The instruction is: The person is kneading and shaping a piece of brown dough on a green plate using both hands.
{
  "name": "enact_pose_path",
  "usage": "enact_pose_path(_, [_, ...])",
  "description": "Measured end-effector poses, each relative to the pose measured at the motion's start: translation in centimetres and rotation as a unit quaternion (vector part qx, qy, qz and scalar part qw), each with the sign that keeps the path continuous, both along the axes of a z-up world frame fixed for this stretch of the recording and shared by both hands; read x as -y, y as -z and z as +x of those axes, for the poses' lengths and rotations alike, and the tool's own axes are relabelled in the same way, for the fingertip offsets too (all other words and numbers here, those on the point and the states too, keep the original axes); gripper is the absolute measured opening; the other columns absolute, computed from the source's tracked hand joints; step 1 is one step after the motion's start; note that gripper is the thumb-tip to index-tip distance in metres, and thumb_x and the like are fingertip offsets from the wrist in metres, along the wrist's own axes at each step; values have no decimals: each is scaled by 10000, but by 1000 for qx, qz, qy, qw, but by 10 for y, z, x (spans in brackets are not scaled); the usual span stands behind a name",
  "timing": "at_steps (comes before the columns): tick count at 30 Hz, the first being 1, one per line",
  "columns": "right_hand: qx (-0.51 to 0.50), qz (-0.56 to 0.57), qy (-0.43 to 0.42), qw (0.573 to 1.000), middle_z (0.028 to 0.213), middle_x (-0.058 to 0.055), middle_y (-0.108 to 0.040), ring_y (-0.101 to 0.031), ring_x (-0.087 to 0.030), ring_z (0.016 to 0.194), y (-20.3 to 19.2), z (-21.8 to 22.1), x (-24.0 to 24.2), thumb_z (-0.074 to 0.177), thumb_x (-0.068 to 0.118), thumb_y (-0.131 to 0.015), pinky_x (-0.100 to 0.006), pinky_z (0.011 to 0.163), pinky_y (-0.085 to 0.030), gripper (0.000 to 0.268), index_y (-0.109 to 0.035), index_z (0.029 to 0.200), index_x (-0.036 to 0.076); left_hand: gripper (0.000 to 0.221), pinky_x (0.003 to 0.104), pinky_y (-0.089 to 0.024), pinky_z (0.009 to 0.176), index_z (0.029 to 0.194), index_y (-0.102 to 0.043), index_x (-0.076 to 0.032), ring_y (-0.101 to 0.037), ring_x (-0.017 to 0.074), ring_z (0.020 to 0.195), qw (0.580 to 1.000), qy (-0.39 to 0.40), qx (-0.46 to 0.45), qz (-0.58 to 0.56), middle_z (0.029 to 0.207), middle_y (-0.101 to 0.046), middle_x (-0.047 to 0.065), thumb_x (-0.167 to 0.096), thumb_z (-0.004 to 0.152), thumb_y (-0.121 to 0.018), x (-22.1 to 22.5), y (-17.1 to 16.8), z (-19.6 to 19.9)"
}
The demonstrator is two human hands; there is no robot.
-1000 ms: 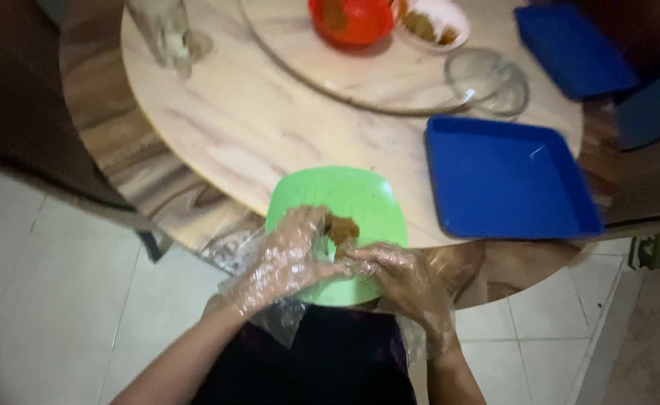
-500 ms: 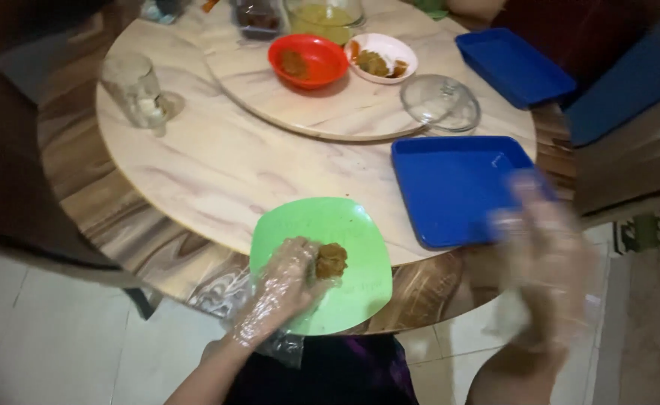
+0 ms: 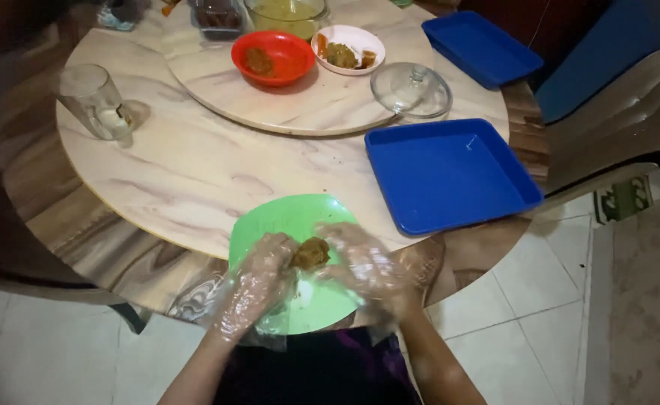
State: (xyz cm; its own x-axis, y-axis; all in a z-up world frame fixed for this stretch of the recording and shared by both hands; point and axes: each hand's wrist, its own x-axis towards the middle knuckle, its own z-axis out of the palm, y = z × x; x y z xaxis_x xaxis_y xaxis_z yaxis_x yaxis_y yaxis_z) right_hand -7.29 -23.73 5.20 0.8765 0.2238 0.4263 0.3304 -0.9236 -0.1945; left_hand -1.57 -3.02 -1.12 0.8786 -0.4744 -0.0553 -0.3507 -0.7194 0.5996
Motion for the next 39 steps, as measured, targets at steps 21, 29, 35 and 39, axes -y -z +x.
enact_pose_path(21, [-20, 74, -192, 978, 788, -24, -455, -486, -226, 749, 79, 32, -10, 769, 118, -527, -362, 706, -446, 219, -607, 972, 105, 149, 428, -541, 870, 993, -698, -93, -644, 319, 997, 993, 65, 35, -87, 972, -617, 97, -64, 849, -673, 2, 6, 10])
enact_pose_path(29, [-5, 97, -176, 980, 769, -34, -468, -493, -242, 738, 61, 26, -8, 806, 99, -502, -365, 726, -453, 194, -620, 958, 118, 229, 444, -509, 867, 931, -634, -108, -605, 346, 993, 984, 104, 78, -119, 916, -580, 113, 30, 751, -605, -4, -7, 3])
enact_pose_path(35, [-25, 121, -180, 976, 883, -78, -573, -577, -284, 847, 54, 22, -2, 857, 237, -619, -410, 788, -495, 270, -666, 1093, 113, 176, 419, -504, 872, 895, -629, -110, -617, 327, 976, 986, 88, 63, -124, 893, -593, 108, 15, 772, -617, -8, 8, 11])
enact_pose_path(39, [-29, 131, -186, 973, 952, -104, -636, -628, -308, 912, 32, 15, 0, 888, 320, -689, -437, 825, -521, 355, -694, 1174, 110, 126, 391, -513, 861, 964, -688, -122, -631, 264, 980, 994, 82, 28, -67, 944, -637, 76, -79, 845, -695, -18, -40, -4])
